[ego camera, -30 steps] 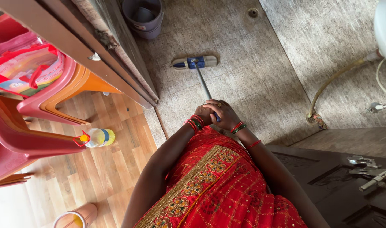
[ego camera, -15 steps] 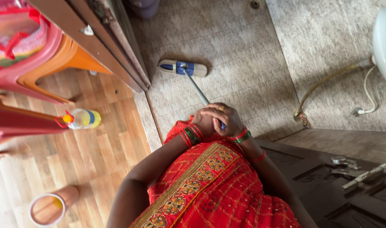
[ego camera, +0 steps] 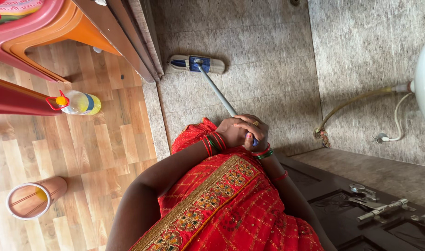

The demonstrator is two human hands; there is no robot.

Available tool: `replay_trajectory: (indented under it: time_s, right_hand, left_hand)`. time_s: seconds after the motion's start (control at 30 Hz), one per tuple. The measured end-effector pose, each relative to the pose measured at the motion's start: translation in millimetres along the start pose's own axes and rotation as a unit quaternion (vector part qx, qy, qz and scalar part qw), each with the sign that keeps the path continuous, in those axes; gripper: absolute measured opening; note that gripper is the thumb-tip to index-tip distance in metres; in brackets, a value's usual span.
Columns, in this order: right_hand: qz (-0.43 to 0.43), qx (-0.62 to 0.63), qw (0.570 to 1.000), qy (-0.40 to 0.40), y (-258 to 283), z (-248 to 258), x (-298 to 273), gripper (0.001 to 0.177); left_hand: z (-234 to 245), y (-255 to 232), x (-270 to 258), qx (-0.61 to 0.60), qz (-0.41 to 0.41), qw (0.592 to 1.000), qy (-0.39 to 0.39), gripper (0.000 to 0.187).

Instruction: The person mops the tiled floor of a bathroom using a flat mop. They move the mop back and forth across the floor, cleaning around a bucket, a urinal, and a sink. The person is barefoot during the task.

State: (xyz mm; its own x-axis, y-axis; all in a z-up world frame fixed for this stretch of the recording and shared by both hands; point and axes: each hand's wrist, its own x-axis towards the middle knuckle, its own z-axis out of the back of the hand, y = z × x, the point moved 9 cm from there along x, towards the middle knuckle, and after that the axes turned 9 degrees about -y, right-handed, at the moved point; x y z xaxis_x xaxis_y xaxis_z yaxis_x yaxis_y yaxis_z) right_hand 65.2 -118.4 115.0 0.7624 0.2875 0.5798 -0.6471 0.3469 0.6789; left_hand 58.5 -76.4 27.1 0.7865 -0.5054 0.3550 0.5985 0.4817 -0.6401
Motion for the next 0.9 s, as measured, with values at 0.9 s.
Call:
replay_trajectory:
  time_s: [0.9]
  right_hand:
    - [-0.014,-0.031,0.987,0.155,5,-55,29,0.030]
  left_hand:
    - [-8,89,-43,-0.039,0.146,0.988,0.041,0.032]
